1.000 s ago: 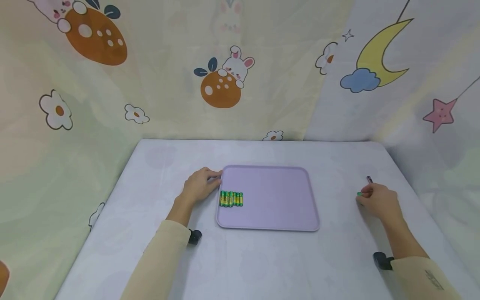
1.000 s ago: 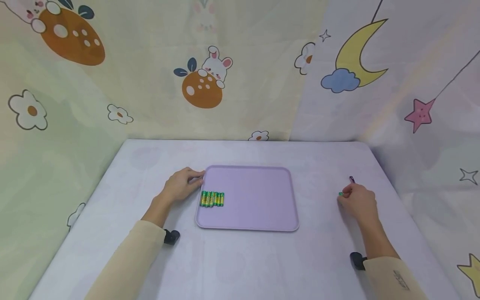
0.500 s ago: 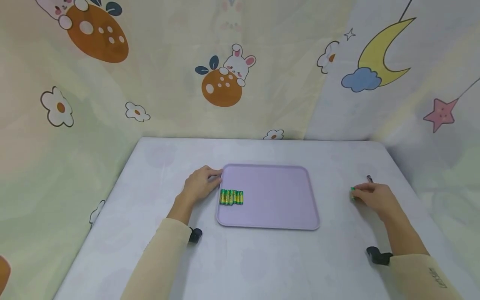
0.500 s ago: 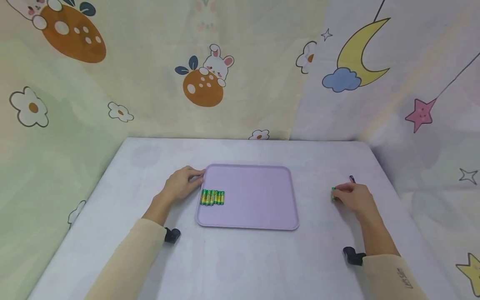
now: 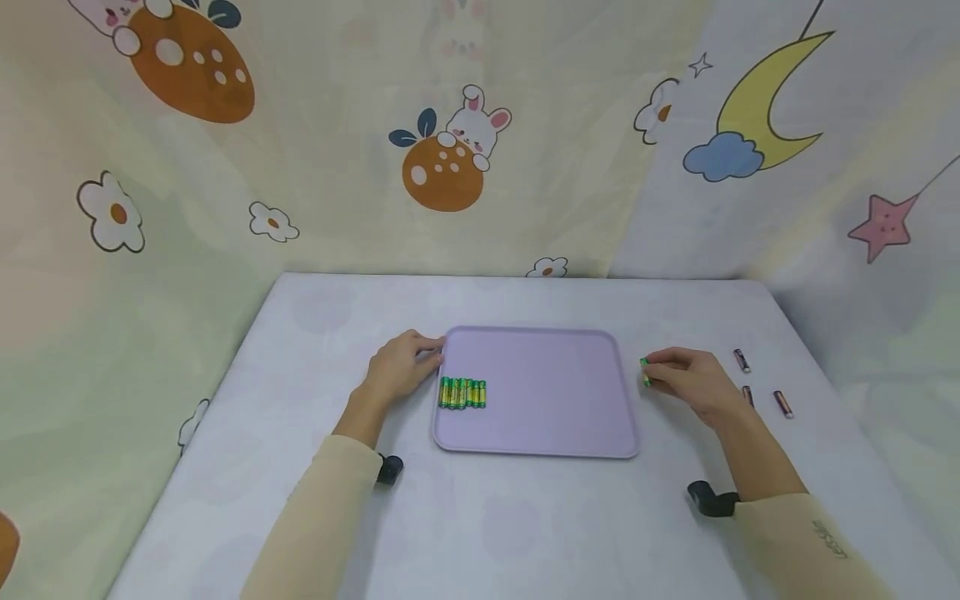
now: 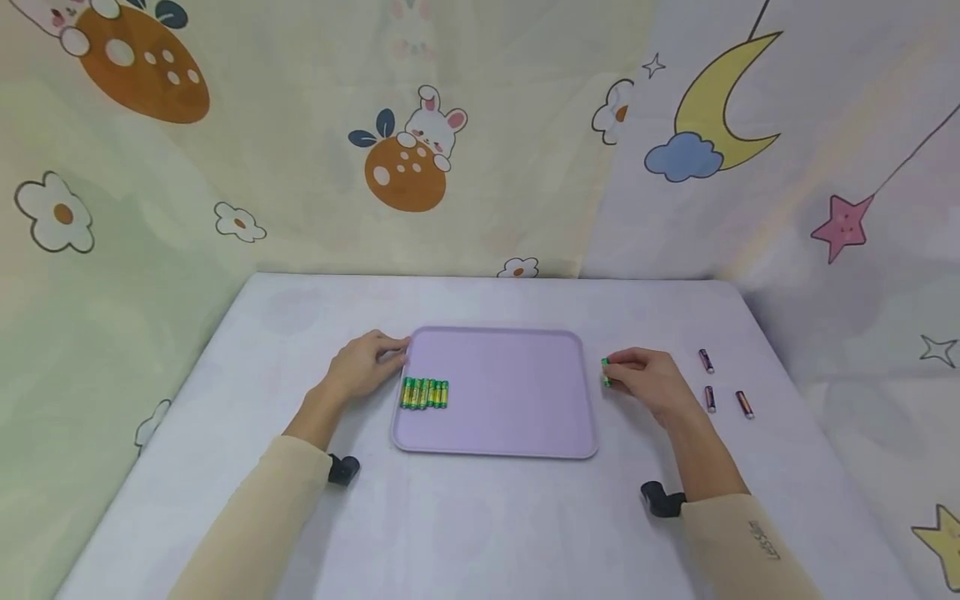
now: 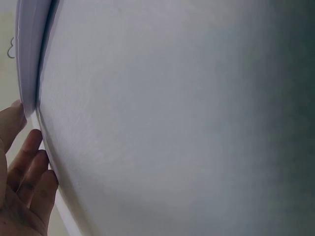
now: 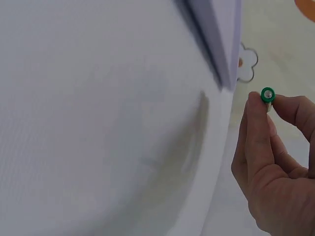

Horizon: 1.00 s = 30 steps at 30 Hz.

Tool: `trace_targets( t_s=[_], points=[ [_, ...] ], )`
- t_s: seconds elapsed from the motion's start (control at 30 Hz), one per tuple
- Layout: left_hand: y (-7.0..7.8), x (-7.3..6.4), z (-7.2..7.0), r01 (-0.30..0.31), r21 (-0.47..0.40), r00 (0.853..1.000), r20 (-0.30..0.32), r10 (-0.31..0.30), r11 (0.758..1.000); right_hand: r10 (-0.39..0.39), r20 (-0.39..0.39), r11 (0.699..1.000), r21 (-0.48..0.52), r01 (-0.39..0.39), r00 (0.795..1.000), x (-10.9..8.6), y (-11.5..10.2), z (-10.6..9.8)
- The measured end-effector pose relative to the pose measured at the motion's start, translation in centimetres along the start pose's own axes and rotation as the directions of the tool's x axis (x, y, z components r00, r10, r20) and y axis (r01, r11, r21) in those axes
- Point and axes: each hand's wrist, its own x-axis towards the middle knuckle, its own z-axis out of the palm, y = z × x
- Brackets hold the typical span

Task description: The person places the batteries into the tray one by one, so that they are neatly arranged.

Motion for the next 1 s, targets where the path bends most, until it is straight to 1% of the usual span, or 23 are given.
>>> trace_targets(
  t_s=[0.07, 0.13, 0.3, 0.37, 0.47, 0.5, 0.6, 0.67, 0.83, 1.0],
  points=[
    [0.0, 0.0, 0.0, -0.012, 0.001, 1.000, 0.006, 0.012, 1.000, -0.001, 0.010, 1.000, 0.020, 0.001, 1.000, 0.2, -0.6, 1.0],
    [-0.1, -0.1, 0.0, -0.010, 0.004, 1.000, 0.010, 0.010, 1.000, -0.003, 0.021, 1.000, 0.027, 0.002, 1.000, 0.4, -1.0, 2.1],
    [-0.6, -0.5, 0.0, 0.024, 0.009, 1.000, 0.000, -0.024, 1.000, 0.001, 0.057, 0.999, 0.037, -0.003, 0.998, 1.3, -2.3, 5.4],
    [-0.7, -0.5, 0.1, 0.016, 0.005, 1.000, -0.008, -0.016, 1.000, 0.000, 0.068, 0.999, 0.040, -0.003, 0.998, 1.6, -2.8, 6.5],
    [-0.5, -0.2, 0.3, -0.012, -0.011, 1.000, -0.012, 0.012, 1.000, -0.016, 0.076, 1.000, 0.014, 0.015, 0.997, 2.1, -3.1, 8.1],
    [-0.5, -0.1, 0.3, -0.016, -0.013, 1.000, -0.011, 0.016, 1.000, -0.021, 0.077, 1.000, -0.008, 0.022, 0.997, 2.2, -3.1, 8.6],
    [-0.2, 0.1, 0.4, -0.016, -0.014, 1.000, -0.003, 0.016, 1.000, -0.038, 0.088, 0.997, -0.062, 0.044, 0.995, 2.6, -3.1, 10.1],
    [-0.1, 0.1, 0.4, -0.006, -0.008, 1.000, 0.003, 0.006, 1.000, -0.040, 0.098, 0.996, -0.081, 0.048, 0.994, 2.6, -3.1, 11.1],
    [0.0, -0.2, 0.1, 0.012, -0.008, 1.000, -0.005, -0.012, 1.000, -0.059, 0.114, 0.994, -0.079, 0.069, 0.992, 2.8, -3.5, 13.9],
    [-0.1, -0.1, 0.0, 0.010, -0.002, 1.000, 0.002, -0.010, 1.000, -0.059, 0.098, 0.996, -0.065, 0.066, 0.993, 2.8, -4.2, 16.1]
  ],
)
